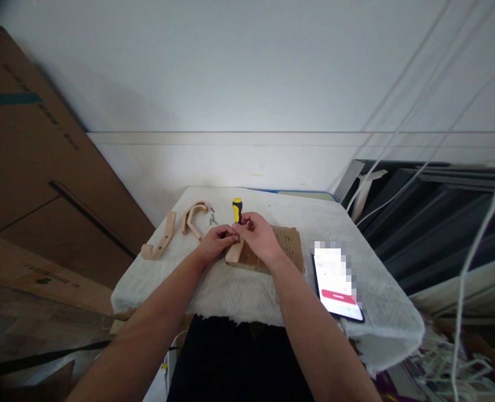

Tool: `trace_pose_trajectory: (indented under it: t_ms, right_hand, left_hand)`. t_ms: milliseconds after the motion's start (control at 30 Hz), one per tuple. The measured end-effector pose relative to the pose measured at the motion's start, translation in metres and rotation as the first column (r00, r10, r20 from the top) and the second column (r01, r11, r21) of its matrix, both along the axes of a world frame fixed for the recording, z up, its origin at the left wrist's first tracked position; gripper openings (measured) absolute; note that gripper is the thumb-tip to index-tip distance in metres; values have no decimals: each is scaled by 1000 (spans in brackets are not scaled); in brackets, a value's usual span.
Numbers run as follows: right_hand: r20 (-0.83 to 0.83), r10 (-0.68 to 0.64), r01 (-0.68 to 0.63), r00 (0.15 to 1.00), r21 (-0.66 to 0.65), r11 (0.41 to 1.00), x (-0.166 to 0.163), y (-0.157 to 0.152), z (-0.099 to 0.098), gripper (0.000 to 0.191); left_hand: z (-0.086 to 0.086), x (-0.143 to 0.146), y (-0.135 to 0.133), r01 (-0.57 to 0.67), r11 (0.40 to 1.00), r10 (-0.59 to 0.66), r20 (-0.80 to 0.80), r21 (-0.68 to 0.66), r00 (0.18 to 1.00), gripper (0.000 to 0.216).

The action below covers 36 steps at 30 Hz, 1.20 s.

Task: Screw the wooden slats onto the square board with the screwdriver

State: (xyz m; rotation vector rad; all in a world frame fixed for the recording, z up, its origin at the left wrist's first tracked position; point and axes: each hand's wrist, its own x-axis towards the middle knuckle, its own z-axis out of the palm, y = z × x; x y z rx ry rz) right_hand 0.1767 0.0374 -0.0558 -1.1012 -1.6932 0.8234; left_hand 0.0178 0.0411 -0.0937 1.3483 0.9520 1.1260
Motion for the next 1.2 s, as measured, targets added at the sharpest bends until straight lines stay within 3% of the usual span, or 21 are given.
trace_pose_trajectory:
  t_ms: [267,533,767,1033,1200]
  right_hand:
    - [-40,-7,7,999,-10,1000,0,1,-1,29]
    - [6,5,-6,1000,106,994,0,2,-4,23]
    - [-27,-77,77,997,30,997,-1,1,-1,34]
    - [-86,3,-1,996,16,1000,0,1,-1,33]
    - [-20,7,-6,1000,67,998,2,-1,2,29]
  left_hand:
    - [-2,0,1,10,1000,-10,17,6,1000,27]
    - [0,1,0,17,1000,-17,46,-11,999,28]
    - [-3,0,2,-1,1000,1,-1,14,1000,28]
    - [-1,1,1,1,1000,-1,-4,12,1000,27]
    - [-2,0,1,2,1000,-2,-6,15,1000,27]
